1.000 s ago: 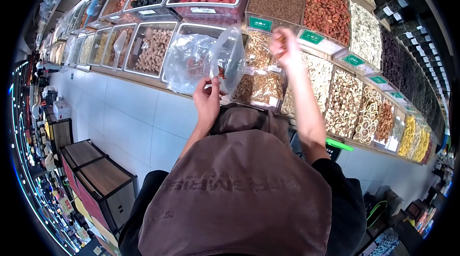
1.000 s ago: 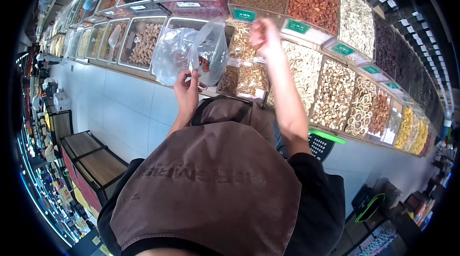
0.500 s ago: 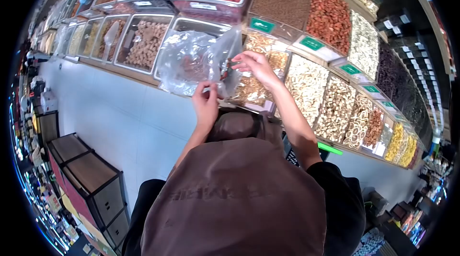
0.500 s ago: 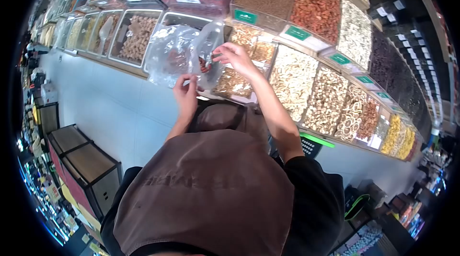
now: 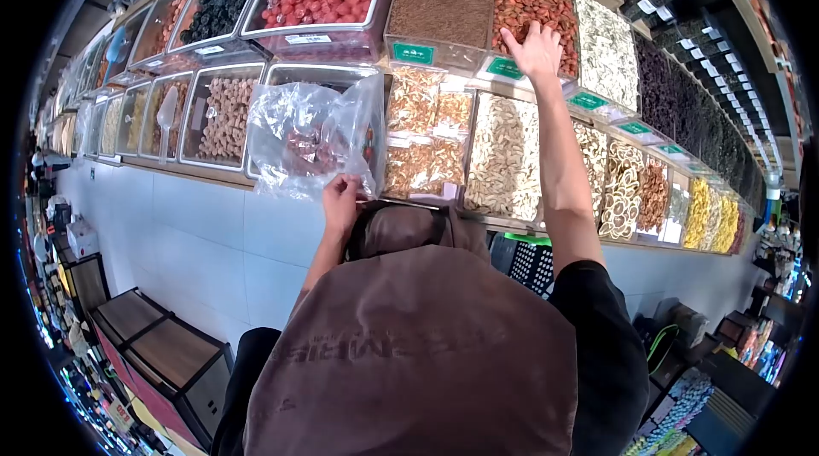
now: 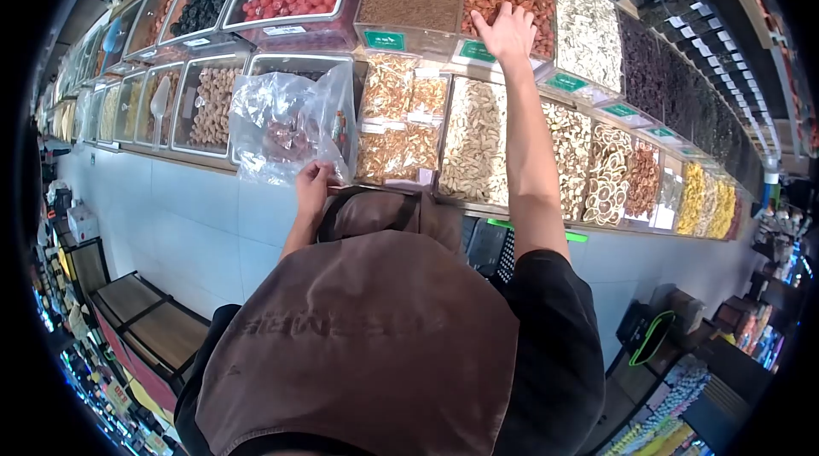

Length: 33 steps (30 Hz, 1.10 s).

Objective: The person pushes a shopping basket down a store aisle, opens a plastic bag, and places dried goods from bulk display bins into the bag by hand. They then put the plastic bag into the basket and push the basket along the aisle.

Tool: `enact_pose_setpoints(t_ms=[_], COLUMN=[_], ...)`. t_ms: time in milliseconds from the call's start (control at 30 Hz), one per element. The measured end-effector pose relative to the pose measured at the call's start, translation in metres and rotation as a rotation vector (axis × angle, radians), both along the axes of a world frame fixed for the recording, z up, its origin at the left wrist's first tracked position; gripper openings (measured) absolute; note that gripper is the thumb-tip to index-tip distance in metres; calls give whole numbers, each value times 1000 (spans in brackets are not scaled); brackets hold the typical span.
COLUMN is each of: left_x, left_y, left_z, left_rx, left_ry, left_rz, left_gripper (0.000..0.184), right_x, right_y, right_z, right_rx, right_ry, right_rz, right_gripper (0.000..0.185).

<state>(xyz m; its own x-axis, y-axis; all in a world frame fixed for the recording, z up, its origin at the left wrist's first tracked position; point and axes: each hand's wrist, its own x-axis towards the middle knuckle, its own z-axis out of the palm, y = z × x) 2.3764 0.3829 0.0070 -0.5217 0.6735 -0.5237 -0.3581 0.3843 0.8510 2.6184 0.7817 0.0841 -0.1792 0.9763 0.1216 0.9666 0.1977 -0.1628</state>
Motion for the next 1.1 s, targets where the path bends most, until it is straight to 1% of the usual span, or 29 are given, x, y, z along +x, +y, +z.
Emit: enact_pose_setpoints(t_ms=[33, 100, 133, 200, 233, 333, 400, 467, 533, 600, 667, 800, 867, 933, 1000, 1067, 1100], left_x=[-5, -13, -16, -18, -17, -12, -7, -2, -1, -3, -2, 1, 1, 1, 1, 1, 2], left_y=[2, 0, 0, 0, 0, 2, 4, 7, 10, 11, 12, 10, 9, 7, 7, 5, 4], left_z=[-6, -13, -15, -17, -17, -12, -5, 3, 4, 1, 7, 22, 31, 36, 40, 39, 39], left_rx=[0, -66, -66, -96, -97, -115, -101, -81, -61, -13, 30, 78, 100, 136, 147, 164, 161], left_ry=[6, -161, -159, -160, -159, -91, 6, 1, -2, 133, 226, 196, 165, 163, 150, 147, 143], left_rz=[-5, 49, 52, 43, 46, 30, -43, -46, -31, -46, -16, 68, 104, 104, 109, 93, 84], left_gripper=[15, 15, 15, 14, 14, 14, 15, 16, 18, 20, 22, 23, 23, 23, 24, 24, 24], right_x=[0, -1, -2, -2, -1, 1, 3, 3, 2, 4, 11, 16, 14, 9, 10, 8, 8], right_y=[10, 17, 18, 19, 20, 23, 24, 26, 33, 42, 63, 67, 54, 38, 39, 35, 37], right_z=[-2, -4, -4, -3, -4, -7, -9, -5, -3, -4, -21, -20, -7, 8, 7, 11, 8], right_rx=[-11, 6, 5, -65, -70, -71, -66, -54, -97, -91, -33, 66, 70, 98, 132, 132, 176], right_ry=[2, -13, -10, 77, 76, 103, 132, 154, 158, 192, 258, 349, 436, 457, 480, 569, 561], right_rz=[14, 27, 30, -6, 3, -22, -34, -30, -89, -135, -78, -155, -194, -218, -179, -236, -246], right_gripper=[76, 69, 69, 67, 62, 58, 55, 53, 50, 51, 52, 51, 49, 47, 45, 46, 43])
